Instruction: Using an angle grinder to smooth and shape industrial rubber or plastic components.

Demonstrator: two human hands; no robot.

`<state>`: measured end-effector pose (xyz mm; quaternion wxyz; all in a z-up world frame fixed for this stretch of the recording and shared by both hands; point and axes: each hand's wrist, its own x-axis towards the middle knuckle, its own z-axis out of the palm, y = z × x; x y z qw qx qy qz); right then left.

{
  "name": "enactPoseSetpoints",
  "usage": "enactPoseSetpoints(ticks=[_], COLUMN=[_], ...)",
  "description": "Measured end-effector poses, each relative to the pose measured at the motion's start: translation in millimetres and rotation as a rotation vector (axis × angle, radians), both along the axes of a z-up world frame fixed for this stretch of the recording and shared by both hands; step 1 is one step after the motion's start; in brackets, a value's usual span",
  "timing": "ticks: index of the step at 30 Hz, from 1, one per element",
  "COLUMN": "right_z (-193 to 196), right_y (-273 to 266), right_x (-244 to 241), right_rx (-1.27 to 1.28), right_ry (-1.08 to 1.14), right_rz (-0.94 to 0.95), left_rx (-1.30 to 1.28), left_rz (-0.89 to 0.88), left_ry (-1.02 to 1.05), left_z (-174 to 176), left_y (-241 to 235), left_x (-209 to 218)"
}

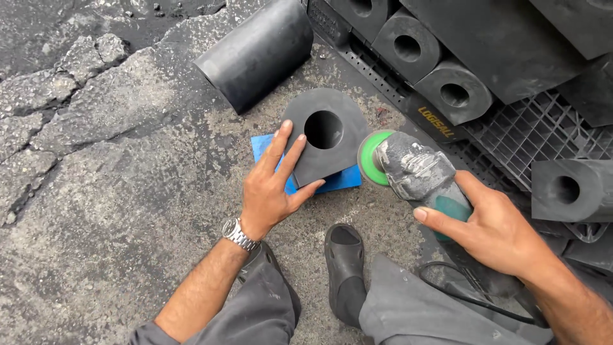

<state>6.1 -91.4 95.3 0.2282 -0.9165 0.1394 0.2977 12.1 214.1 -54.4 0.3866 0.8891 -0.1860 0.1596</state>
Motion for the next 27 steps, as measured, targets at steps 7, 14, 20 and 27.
enactPoseSetpoints(ticks=[7, 14, 20, 27], right_z=[-3.8, -5.3, -10.0, -6.2], right_y=[10.4, 4.3, -11.1, 18.7], right_x=[32.2, 30.7, 13.6, 50.4], right_rx=[0.010, -0.007, 0.001, -0.028], right_ry=[0.005, -0.023, -0.005, -0.027], right_rz=[0.047, 0.043, 0.030, 0.064], left_rx=[-0.003, -0.031, -0.045, -0.075], left_rz=[0.024, 0.029, 0.023, 0.028], left_ry=[-0.004, 0.013, 0.010, 0.017], left_z=[-3.1, 1.4, -0.4, -2.5], left_y=[0.6, 3.9, 5.1, 3.5], left_x=[1.0, 2.5, 0.2, -1.6])
